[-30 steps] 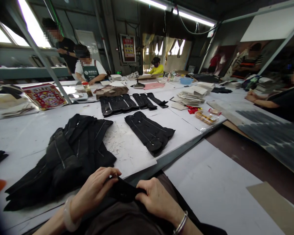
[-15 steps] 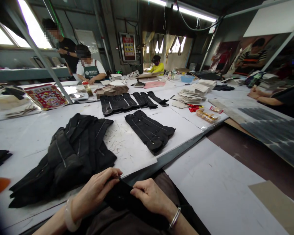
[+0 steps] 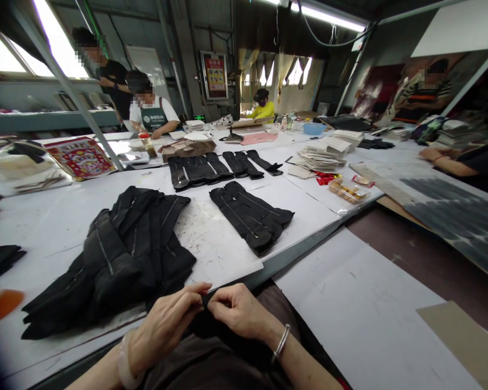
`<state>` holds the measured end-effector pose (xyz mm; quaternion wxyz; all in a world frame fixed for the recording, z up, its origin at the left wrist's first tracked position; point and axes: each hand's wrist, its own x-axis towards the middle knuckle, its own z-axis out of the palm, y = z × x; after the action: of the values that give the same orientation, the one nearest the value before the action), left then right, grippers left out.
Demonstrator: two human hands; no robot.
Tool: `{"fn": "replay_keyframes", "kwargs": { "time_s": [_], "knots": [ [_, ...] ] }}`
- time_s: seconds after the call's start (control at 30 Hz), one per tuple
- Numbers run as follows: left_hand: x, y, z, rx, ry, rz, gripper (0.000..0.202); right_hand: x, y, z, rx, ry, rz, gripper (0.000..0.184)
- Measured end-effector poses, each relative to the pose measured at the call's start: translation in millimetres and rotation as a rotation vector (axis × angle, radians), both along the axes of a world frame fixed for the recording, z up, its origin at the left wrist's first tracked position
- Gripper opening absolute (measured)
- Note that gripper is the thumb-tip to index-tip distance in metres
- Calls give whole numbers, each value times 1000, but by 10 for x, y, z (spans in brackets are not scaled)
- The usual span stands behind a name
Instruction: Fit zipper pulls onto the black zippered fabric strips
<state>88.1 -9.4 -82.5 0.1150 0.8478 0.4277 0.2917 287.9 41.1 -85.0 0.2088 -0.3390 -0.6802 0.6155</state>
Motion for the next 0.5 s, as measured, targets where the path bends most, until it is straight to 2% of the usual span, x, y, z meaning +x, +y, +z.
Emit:
{"fn": "replay_keyframes", "kwargs": {
  "time_s": [0.1, 0.27, 0.33, 0.5],
  "knots": [
    [-3, -16, 45, -81, -52, -10, 16, -47, 18, -14, -7, 11, -4, 15],
    [-7, -85, 96, -251, -99, 6, 15, -96, 31, -120, -72, 20, 15, 17],
    [-10, -123, 79, -250, -57, 12, 14, -114, 36, -189, -97, 19, 12, 18],
    [1, -210, -3, -133, -24, -79, 14, -146, 60, -325, -143, -7, -76, 25]
  ]
}}
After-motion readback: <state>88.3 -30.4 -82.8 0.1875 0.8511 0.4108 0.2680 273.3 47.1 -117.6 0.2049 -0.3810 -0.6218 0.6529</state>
